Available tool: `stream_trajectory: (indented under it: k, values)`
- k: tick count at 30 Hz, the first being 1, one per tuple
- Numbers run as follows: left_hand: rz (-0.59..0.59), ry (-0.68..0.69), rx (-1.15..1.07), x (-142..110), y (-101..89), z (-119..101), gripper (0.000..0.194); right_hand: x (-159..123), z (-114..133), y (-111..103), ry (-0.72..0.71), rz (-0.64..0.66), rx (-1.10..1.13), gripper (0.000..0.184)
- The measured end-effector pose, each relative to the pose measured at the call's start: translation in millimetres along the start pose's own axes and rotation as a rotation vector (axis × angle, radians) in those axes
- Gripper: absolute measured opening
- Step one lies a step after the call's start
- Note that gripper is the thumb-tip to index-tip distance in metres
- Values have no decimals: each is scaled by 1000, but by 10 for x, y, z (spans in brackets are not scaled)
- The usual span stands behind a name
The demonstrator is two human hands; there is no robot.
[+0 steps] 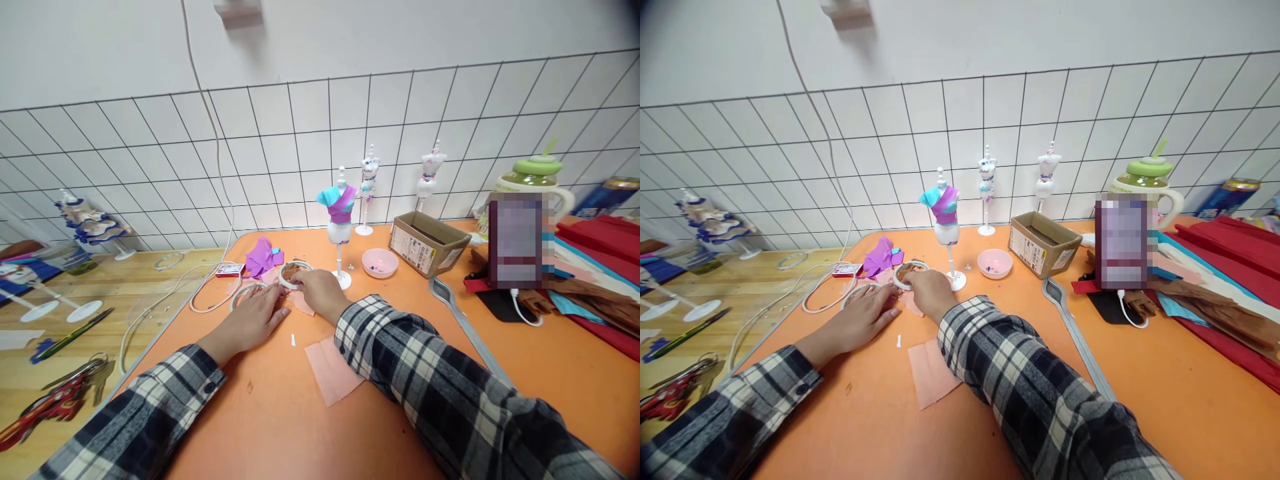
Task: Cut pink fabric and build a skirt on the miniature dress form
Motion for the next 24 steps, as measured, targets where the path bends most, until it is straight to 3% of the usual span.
stream_trajectory:
  k: [3,6,10,11,14,17,24]
  values:
    - [-13,53,-27,-20,-43,-67,33,-5,16,1,-16,20,-15,28]
    - [-68,0,-2,-54,-174,-46,33,-19,36,-8,-32,31,-38,26]
    - [-247,-179,82,6,-556,296,39,-34,54,-12,-45,41,-58,26]
    - [-234,-235,104,76,-591,447,42,-37,57,-12,-47,44,-62,27]
    - [-66,-337,91,373,-461,893,52,-40,63,-21,-45,48,-71,27]
    - [-13,-345,91,603,-284,1113,47,-35,73,-25,-45,51,-81,26]
    - [16,-246,69,631,-95,974,44,-12,60,26,-41,23,-66,27]
Point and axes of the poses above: each hand's wrist, its own x-axis towards the middle knuckle, its own y-axis out of the palm, z = x × y, the point moved 9 cm from there along x, towards the middle knuckle, and after that the axes turned 6 degrees about z, right-handed, at the moved point
